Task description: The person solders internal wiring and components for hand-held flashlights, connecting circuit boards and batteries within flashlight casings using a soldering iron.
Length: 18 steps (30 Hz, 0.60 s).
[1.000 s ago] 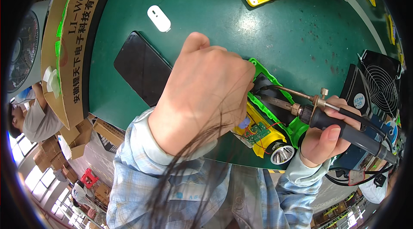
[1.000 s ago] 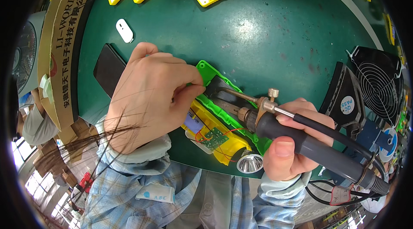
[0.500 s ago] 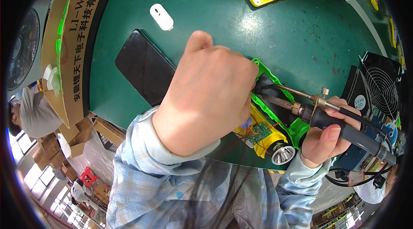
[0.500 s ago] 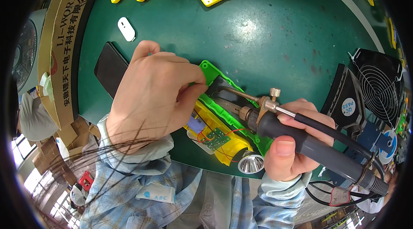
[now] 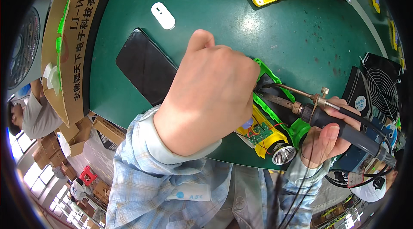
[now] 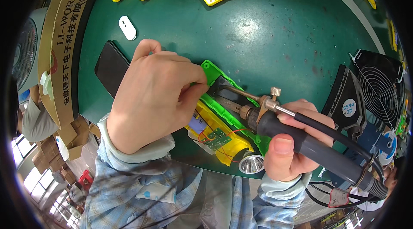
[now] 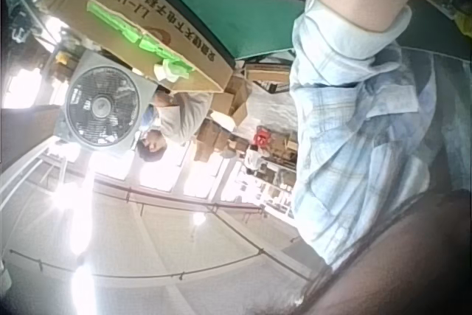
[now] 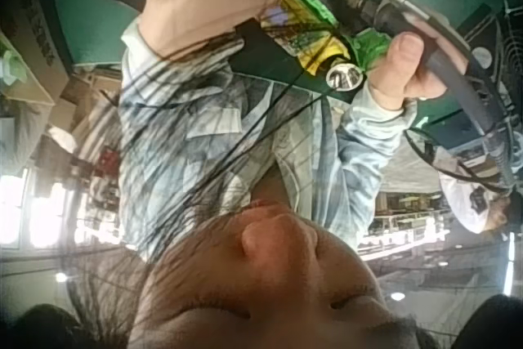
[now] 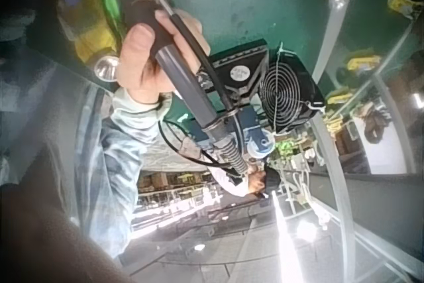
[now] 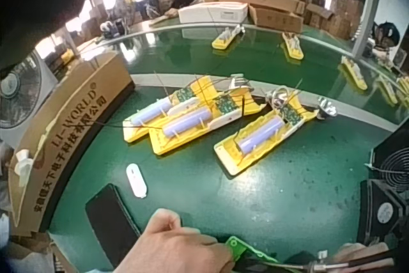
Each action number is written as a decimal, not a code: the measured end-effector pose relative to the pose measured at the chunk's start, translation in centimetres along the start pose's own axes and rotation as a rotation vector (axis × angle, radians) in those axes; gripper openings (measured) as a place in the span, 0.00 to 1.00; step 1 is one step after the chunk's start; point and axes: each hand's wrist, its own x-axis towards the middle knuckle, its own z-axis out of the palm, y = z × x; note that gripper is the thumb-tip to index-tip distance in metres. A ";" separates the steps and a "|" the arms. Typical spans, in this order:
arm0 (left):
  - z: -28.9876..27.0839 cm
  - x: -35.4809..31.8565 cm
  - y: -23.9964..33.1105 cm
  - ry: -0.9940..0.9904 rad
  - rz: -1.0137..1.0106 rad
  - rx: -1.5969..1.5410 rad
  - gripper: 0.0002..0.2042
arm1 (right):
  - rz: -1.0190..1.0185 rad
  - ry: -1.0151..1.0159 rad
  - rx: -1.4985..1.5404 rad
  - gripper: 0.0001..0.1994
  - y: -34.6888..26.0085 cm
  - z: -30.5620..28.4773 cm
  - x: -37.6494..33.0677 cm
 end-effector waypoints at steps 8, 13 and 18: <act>-0.1 0.0 0.1 -0.003 -0.006 -0.009 0.01 | -0.045 -0.035 0.030 0.17 -0.2 -0.2 0.0; 0.0 0.0 0.1 -0.002 -0.015 -0.016 0.02 | -0.057 -0.077 0.001 0.17 -0.4 -0.3 0.2; -0.1 0.1 0.1 -0.015 -0.011 0.026 0.02 | -0.049 -0.078 0.034 0.16 -0.6 -0.2 0.2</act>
